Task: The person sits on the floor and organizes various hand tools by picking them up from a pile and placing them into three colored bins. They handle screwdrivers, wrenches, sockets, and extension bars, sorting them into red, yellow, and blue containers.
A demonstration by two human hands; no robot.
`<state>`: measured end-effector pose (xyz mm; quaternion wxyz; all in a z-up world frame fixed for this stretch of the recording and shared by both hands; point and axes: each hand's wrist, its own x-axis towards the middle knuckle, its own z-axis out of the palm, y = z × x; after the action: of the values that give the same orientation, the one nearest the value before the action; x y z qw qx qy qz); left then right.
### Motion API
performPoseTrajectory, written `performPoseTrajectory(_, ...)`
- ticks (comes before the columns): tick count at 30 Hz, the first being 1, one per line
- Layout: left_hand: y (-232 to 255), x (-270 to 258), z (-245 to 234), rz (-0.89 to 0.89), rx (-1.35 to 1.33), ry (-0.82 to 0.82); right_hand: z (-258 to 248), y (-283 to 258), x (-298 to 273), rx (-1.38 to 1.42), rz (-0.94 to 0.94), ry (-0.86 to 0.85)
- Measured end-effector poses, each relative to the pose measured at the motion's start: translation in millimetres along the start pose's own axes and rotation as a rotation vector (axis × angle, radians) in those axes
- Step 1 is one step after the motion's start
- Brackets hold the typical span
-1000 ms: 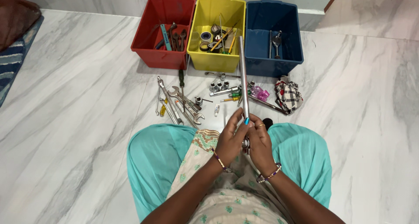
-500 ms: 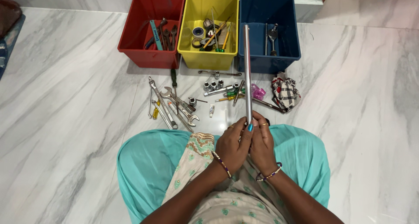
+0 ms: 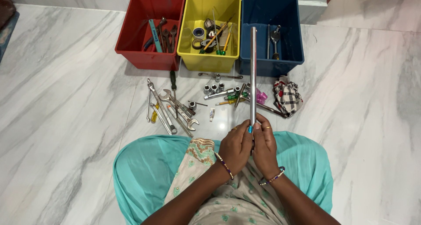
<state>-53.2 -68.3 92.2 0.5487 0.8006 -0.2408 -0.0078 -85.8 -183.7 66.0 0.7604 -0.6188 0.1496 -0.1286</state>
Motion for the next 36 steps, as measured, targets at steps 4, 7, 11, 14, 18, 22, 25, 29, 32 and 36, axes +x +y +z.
performPoseTrajectory(4, -5.3, 5.0, 5.0, 0.0, -0.013, -0.004, -3.4, 2.1, 5.0, -0.013, -0.007, 0.007)
performPoseTrajectory(7, -5.8, 9.7, 8.5, -0.027, -0.017, -0.014, -6.9, 1.7, 8.6, -0.032, 0.005, 0.021)
performPoseTrajectory(11, -6.2, 15.5, 12.6, -0.024, -0.029, -0.005, -7.3, -0.6, 15.4, -0.028, 0.008, 0.039)
performPoseTrajectory(14, -7.3, 20.6, 14.5, -0.016, -0.035, 0.004, -9.2, -2.4, 18.9, -0.082, 0.004, 0.049)
performPoseTrajectory(18, -8.6, 28.8, 16.4, -0.047, -0.039, -0.033, -12.7, 1.0, 27.3, -0.038, 0.033, 0.053)
performPoseTrajectory(22, -12.7, 36.5, 20.4, -0.035, -0.048, -0.02, -14.9, 5.5, 35.5, -0.026, 0.05, 0.069)
performPoseTrajectory(25, -18.6, 41.6, 23.7, -0.045, -0.056, -0.028, -14.0, 8.6, 40.9, -0.003, 0.076, 0.075)
performPoseTrajectory(29, -25.5, 46.4, 29.2, -0.041, -0.052, -0.014, -18.1, 12.1, 47.3, -0.016, 0.088, 0.072)
performPoseTrajectory(32, -27.1, 51.9, 30.4, -0.096, -0.068, -0.052, -19.9, 13.5, 53.5, -0.004, 0.09, 0.066)
performPoseTrajectory(36, -28.4, 58.7, 32.1, -0.128, -0.084, -0.06, -21.7, 14.7, 57.7, -0.023, 0.119, 0.072)
